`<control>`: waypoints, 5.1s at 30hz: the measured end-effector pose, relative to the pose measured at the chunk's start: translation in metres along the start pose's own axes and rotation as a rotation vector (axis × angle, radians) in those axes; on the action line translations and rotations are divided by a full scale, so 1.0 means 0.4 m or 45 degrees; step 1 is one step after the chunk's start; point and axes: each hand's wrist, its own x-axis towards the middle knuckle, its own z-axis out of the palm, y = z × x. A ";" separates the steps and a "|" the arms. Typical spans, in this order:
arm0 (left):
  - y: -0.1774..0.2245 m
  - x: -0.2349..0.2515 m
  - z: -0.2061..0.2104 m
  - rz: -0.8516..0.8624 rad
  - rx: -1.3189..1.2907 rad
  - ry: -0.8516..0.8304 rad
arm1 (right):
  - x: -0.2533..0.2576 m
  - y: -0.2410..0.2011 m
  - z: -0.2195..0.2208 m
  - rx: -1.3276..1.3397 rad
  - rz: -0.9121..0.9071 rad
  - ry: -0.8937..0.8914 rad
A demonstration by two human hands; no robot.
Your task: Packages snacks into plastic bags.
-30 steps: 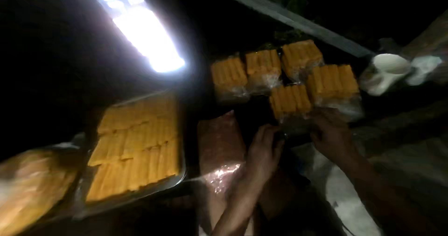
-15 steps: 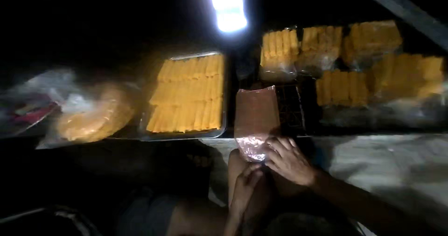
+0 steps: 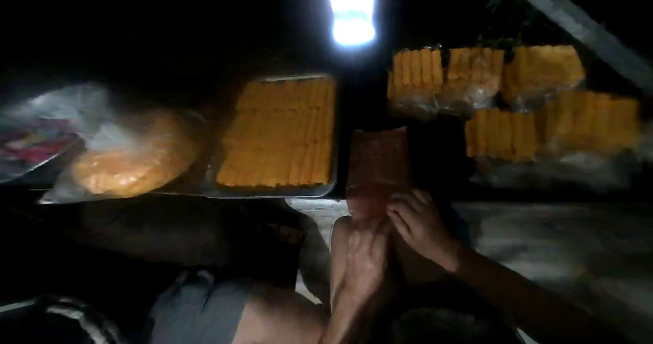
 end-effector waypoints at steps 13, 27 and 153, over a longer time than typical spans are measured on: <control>-0.056 0.038 -0.010 -0.014 0.155 -0.044 | -0.002 -0.003 0.011 0.176 0.018 -0.055; 0.001 0.102 -0.201 0.039 -0.257 0.299 | 0.032 0.038 0.024 0.198 0.218 -0.520; -0.101 0.276 0.079 -0.547 -0.247 -0.789 | 0.753 -0.215 0.163 -0.364 -0.915 -1.684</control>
